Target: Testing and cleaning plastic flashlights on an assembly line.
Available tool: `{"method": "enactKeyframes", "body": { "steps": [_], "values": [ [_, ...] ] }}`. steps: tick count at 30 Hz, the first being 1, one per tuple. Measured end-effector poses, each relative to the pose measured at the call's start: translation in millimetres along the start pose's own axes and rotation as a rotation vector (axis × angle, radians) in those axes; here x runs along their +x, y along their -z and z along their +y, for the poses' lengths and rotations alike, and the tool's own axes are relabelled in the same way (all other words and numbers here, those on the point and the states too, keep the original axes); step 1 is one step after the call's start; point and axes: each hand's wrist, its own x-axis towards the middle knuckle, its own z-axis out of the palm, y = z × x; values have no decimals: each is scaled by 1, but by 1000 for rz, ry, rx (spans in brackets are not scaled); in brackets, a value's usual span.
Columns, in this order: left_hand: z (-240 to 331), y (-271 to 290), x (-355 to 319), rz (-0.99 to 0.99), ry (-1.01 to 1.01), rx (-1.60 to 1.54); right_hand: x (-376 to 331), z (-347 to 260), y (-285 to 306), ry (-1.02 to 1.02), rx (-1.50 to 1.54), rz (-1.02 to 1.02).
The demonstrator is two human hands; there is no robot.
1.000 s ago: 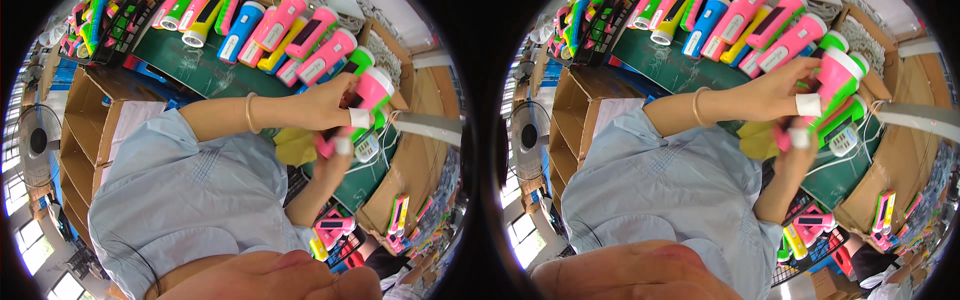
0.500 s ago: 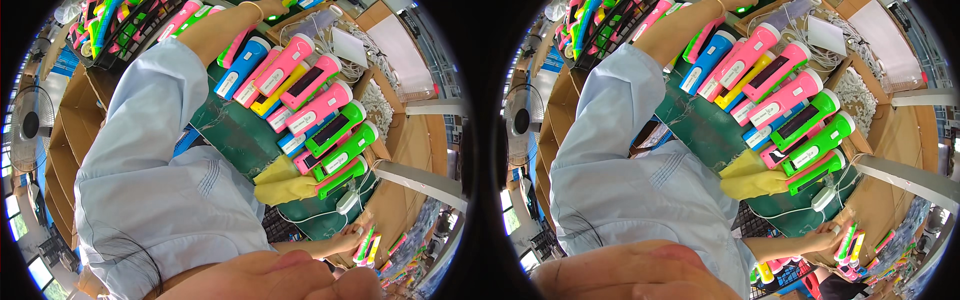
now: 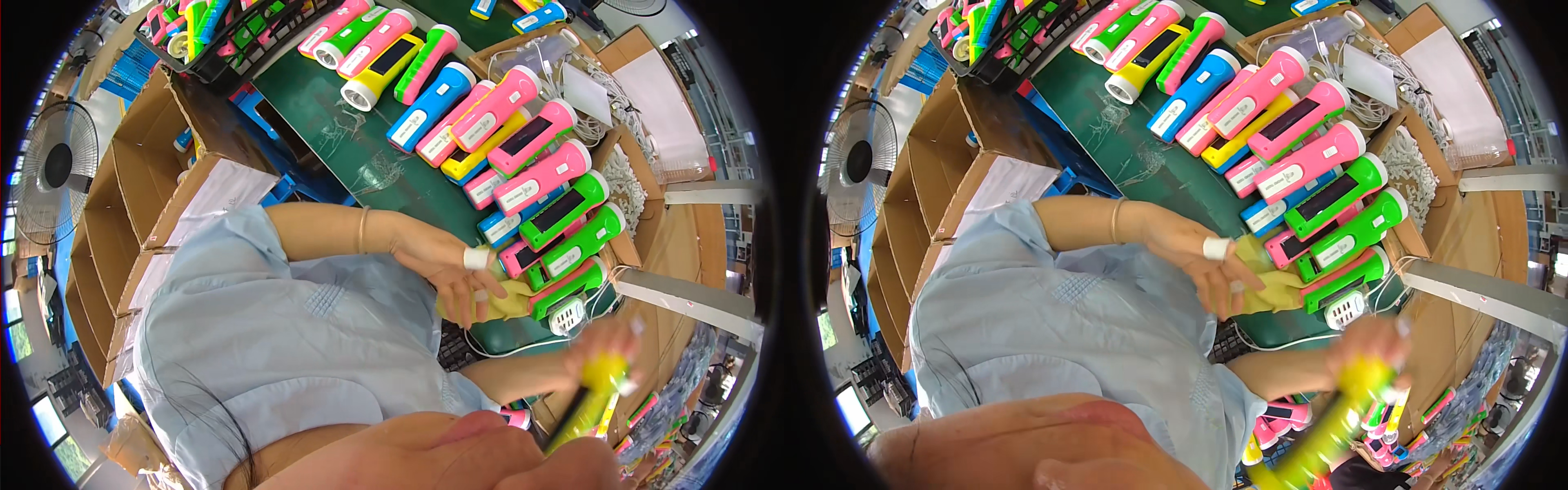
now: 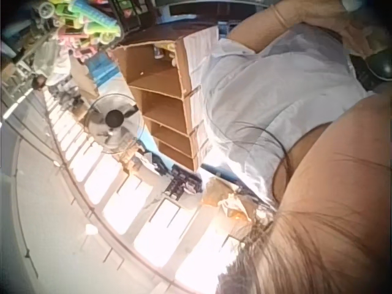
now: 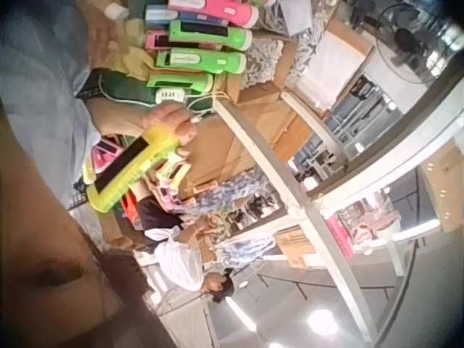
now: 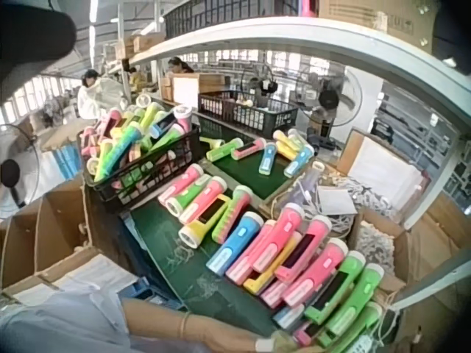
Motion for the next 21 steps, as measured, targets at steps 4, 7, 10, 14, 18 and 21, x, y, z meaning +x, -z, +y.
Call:
{"method": "enactKeyframes", "body": {
  "steps": [4, 7, 10, 14, 18, 21],
  "values": [
    [0, 3, 7, 135, -90, 255, -1, 35, -48, 7, -915, 452],
    [12, -20, 11, 111, 80, 207, 5, 70, -72, 22, -1020, 416],
    [9, -24, 23, 484, -162, 540, 3, 77, -66, 232, -1119, 517],
    [24, -18, 36, 456, -213, -88, -20, 85, -54, 149, -795, 722],
    [30, -5, 45, 534, -186, -118, -44, 107, -52, -1, -688, 695],
    [38, -13, 53, 546, -213, -165, -54, 117, -51, -13, -672, 695]
  ]
}}
